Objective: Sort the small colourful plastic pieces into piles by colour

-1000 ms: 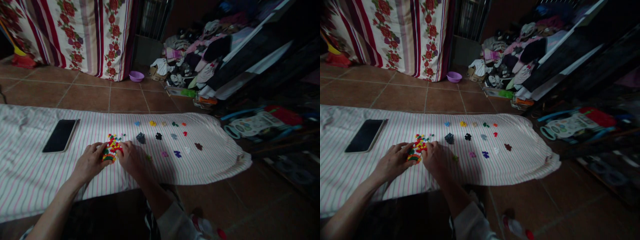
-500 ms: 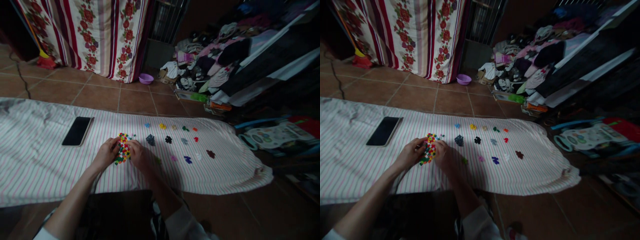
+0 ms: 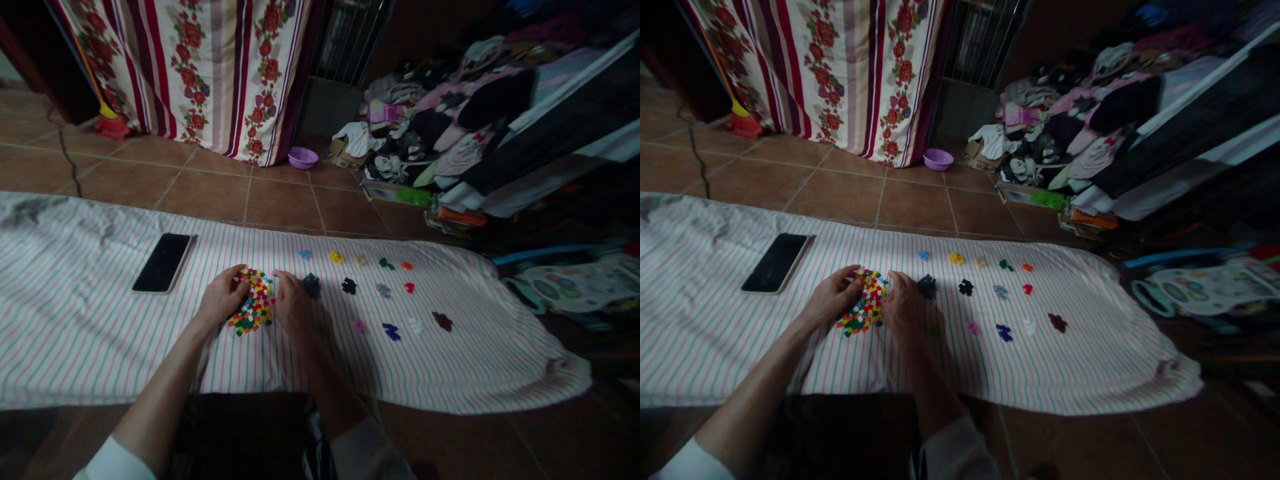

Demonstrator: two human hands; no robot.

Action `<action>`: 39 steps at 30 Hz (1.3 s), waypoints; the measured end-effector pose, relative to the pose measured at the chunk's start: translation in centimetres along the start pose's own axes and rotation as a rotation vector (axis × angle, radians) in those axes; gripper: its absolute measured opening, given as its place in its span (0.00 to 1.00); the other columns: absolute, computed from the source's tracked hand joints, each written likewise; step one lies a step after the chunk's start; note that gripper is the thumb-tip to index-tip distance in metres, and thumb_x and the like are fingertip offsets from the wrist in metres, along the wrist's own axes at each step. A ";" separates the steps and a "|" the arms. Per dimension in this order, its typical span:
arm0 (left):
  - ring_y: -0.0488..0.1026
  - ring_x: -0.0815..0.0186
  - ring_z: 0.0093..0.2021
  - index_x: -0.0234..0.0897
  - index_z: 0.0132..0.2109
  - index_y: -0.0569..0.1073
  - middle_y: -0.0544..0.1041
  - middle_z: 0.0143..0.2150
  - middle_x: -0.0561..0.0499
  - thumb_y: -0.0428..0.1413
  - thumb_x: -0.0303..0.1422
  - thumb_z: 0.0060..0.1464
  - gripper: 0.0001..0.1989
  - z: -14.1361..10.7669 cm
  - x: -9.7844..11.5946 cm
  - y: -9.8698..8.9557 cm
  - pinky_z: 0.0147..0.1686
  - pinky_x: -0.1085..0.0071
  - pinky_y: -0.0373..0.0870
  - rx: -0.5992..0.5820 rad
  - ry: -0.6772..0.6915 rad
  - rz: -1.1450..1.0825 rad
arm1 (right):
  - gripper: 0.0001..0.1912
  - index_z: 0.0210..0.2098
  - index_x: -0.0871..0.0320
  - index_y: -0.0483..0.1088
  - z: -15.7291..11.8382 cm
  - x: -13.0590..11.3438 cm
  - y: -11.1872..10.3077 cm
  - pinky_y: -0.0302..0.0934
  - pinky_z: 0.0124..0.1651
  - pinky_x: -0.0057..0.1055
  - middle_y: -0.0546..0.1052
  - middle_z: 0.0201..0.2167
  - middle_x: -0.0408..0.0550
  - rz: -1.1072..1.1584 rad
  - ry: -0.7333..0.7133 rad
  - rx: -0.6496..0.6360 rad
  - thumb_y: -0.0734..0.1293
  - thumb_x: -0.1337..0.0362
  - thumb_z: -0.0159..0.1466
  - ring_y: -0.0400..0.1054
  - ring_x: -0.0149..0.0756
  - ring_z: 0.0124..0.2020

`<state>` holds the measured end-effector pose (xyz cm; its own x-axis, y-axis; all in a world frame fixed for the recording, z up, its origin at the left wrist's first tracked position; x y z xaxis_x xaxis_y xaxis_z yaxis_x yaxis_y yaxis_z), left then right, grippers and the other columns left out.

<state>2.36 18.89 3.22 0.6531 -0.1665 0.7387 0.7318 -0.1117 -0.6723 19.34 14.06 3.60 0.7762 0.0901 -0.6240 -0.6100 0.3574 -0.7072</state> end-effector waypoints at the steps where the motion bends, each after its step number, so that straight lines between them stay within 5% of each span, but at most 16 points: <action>1: 0.75 0.62 0.42 0.36 0.56 0.69 0.77 0.45 0.44 0.51 0.38 0.56 0.22 0.1 0.6 0.4 0.43 0.64 0.71 -0.016 0.039 0.025 | 0.25 0.53 0.57 0.71 0.1 0.0 0.2 0.61 0.59 0.41 0.75 0.50 0.53 -0.007 0.011 -0.012 0.56 0.76 0.60 0.67 0.40 0.53; 10: 0.70 0.57 0.50 0.37 0.59 0.66 0.73 0.48 0.44 0.49 0.31 0.54 0.25 -0.3 3.4 2.2 0.48 0.61 0.69 -0.057 0.206 0.306 | 0.24 0.55 0.51 0.69 0.5 -2.6 -0.6 0.66 0.50 0.33 0.78 0.48 0.48 -0.041 0.013 -0.100 0.58 0.73 0.62 0.73 0.39 0.46; 18: 0.74 0.63 0.44 0.35 0.56 0.70 0.77 0.47 0.46 0.49 0.27 0.51 0.24 0.2 1.8 1.1 0.46 0.65 0.72 -0.046 0.120 -0.038 | 0.26 0.58 0.51 0.66 -0.1 -3.2 1.3 0.67 0.51 0.30 0.78 0.50 0.44 0.121 0.003 -0.164 0.56 0.72 0.64 0.74 0.35 0.47; 25: 0.76 0.64 0.40 0.37 0.56 0.70 0.79 0.45 0.47 0.50 0.35 0.55 0.22 -0.9 0.7 0.1 0.43 0.65 0.74 -0.104 0.042 -0.208 | 0.23 0.57 0.52 0.68 -0.4 -4.1 0.4 0.65 0.56 0.32 0.76 0.52 0.44 0.203 -0.054 -0.197 0.55 0.70 0.65 0.72 0.33 0.52; 31: 0.73 0.62 0.48 0.38 0.54 0.72 0.77 0.48 0.46 0.49 0.35 0.59 0.18 -2.1 1.9 -0.8 0.49 0.61 0.72 -0.104 0.252 -0.029 | 0.23 0.54 0.53 0.70 -0.4 -3.9 -0.7 0.65 0.56 0.34 0.76 0.52 0.47 0.099 -0.137 -0.206 0.56 0.73 0.64 0.70 0.35 0.53; 35: 0.70 0.60 0.52 0.42 0.57 0.69 0.73 0.54 0.46 0.51 0.35 0.59 0.19 -3.5 3.1 -1.2 0.52 0.58 0.70 -0.110 0.434 0.114 | 0.15 0.49 0.54 0.73 -0.9 -3.8 -1.3 0.65 0.55 0.37 0.78 0.46 0.49 0.008 -0.206 -0.229 0.63 0.65 0.64 0.70 0.38 0.49; 39: 0.67 0.56 0.55 0.45 0.60 0.66 0.68 0.59 0.44 0.57 0.42 0.55 0.26 -4.5 2.5 -1.0 0.51 0.55 0.71 -0.120 0.479 0.196 | 0.28 0.55 0.56 0.70 -2.1 -3.5 -1.1 0.65 0.53 0.40 0.75 0.48 0.52 -0.114 -0.243 -0.351 0.71 0.51 0.58 0.69 0.43 0.49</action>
<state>2.40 14.14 5.56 0.5933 -0.6210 0.5122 0.5589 -0.1401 -0.8173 16.95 11.39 5.90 0.8311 0.2994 -0.4687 -0.5026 0.0437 -0.8634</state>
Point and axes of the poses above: each hand's wrist, its own z-axis towards the middle knuckle, its own y-axis out of the palm, x = y × z, the point moved 10 cm from there along z, towards the middle knuckle
